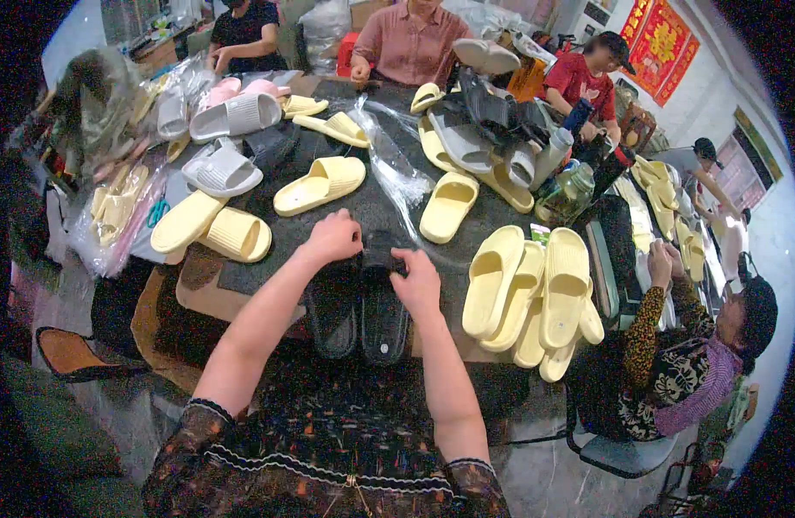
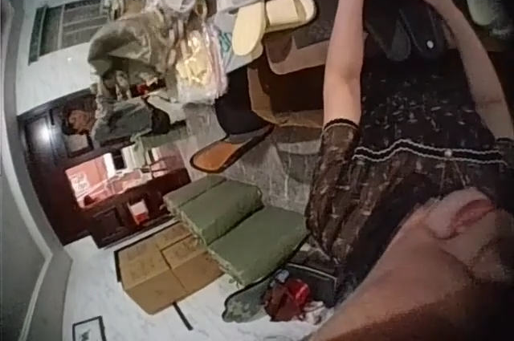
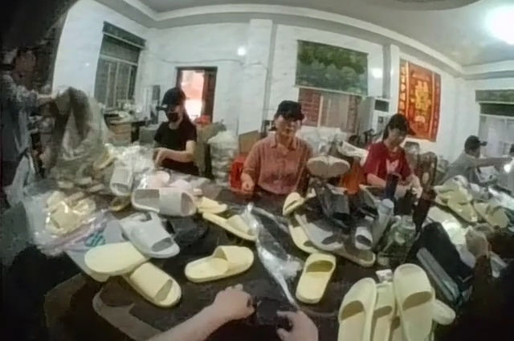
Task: Inspecting, pairing, and organizing plastic slippers at a manufacturing station.
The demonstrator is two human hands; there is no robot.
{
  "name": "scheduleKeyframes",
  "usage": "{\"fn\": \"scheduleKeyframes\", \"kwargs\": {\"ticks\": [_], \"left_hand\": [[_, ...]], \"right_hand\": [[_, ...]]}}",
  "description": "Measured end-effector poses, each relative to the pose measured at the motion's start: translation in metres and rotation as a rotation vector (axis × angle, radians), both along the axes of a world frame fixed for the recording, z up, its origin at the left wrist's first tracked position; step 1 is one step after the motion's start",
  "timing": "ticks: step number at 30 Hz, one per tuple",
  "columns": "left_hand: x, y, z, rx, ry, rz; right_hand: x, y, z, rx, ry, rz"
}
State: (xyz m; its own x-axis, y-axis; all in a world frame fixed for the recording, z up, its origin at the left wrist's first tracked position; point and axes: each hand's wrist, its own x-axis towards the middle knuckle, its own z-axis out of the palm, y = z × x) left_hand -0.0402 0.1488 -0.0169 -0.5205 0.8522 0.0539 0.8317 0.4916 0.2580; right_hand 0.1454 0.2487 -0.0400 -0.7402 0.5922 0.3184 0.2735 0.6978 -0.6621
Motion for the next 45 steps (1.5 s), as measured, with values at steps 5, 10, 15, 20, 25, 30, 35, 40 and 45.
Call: {"fn": "scheduleKeyframes", "kwargs": {"ticks": [5,10,15,20,25,30,35,40,45], "left_hand": [[0.003,-0.019,-0.031,0.577,-0.333,0.051],[0.031,-0.024,-0.022,0.789,-0.346,-0.035],[0.037,-0.028,-0.024,0.813,-0.363,-0.099],[0.031,-0.024,-0.028,0.886,-0.416,-0.044],[0.032,-0.022,-0.028,0.854,-0.692,0.054],[0.031,-0.024,-0.033,0.802,-0.536,0.105],[0.032,-0.034,-0.035,0.803,-0.704,0.031],[0.025,-0.031,-0.032,0.833,-0.770,0.053],[0.019,-0.029,-0.032,0.831,-0.888,0.008]], "right_hand": [[0.025,-0.022,0.004,-0.053,-0.011,0.024],[0.034,-0.025,0.021,-0.292,0.143,0.142],[-0.010,-0.010,0.025,-0.085,0.281,0.076],[-0.044,-0.007,0.018,-0.236,0.142,0.084],[-0.046,-0.001,-0.006,-0.348,0.316,0.027],[-0.043,0.002,-0.016,-0.348,0.318,-0.007],[-0.038,-0.011,-0.013,-0.460,0.253,0.097],[-0.037,-0.009,-0.004,-0.449,0.313,-0.024],[-0.043,-0.007,-0.002,-0.438,0.294,0.091]]}}
